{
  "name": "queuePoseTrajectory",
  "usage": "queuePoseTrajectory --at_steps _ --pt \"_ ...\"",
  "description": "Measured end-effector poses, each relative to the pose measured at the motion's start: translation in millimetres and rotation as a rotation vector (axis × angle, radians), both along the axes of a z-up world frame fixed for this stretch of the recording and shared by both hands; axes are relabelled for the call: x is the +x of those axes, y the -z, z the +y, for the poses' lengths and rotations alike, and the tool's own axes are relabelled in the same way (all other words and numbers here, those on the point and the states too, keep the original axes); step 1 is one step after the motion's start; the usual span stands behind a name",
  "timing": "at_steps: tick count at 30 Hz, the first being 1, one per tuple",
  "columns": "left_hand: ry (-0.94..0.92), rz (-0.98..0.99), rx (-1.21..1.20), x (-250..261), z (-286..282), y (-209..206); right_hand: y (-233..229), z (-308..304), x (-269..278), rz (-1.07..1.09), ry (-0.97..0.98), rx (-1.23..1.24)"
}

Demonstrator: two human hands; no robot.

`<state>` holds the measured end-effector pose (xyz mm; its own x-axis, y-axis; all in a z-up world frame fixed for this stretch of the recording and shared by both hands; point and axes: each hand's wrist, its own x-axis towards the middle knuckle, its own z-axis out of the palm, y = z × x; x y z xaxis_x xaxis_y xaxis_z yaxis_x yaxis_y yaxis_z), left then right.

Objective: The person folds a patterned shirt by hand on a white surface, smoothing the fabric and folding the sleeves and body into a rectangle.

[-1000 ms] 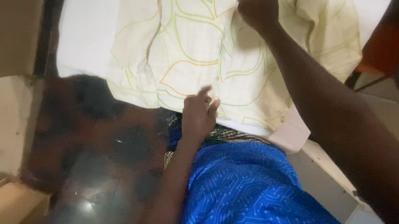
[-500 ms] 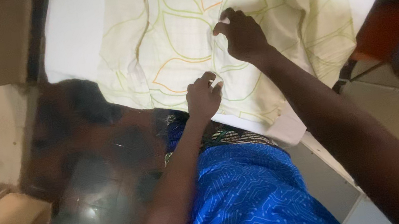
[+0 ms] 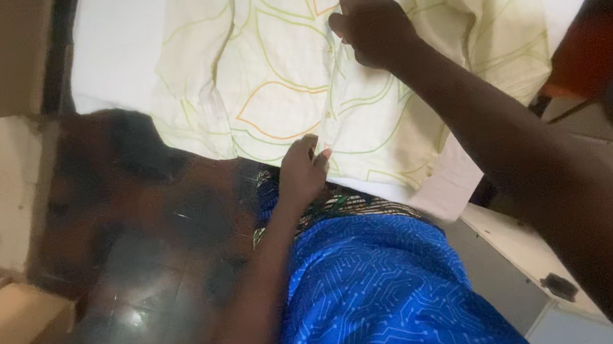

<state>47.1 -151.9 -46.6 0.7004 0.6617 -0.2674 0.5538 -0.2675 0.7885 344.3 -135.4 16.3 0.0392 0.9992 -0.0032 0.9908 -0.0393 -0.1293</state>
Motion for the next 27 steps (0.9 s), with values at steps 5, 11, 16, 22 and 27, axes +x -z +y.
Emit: queuePoseTrajectory --at_steps 5,11,16,22,27 --pt "-0.098 0.004 -0.033 -1 -5 -4 3 3 -3 0.196 0.106 0.127" --pt "-0.077 0.104 -0.006 -2 -4 -14 54 9 -3 0.373 0.503 0.295" --pt "-0.053 0.080 0.069 -7 -5 -20 73 33 18 0.566 0.633 0.257" --pt "-0.032 0.176 0.099 -8 -4 -31 80 55 23 0.498 0.876 0.172" --pt "-0.029 0.262 0.073 -10 1 -32 96 55 42 0.435 0.846 0.196"
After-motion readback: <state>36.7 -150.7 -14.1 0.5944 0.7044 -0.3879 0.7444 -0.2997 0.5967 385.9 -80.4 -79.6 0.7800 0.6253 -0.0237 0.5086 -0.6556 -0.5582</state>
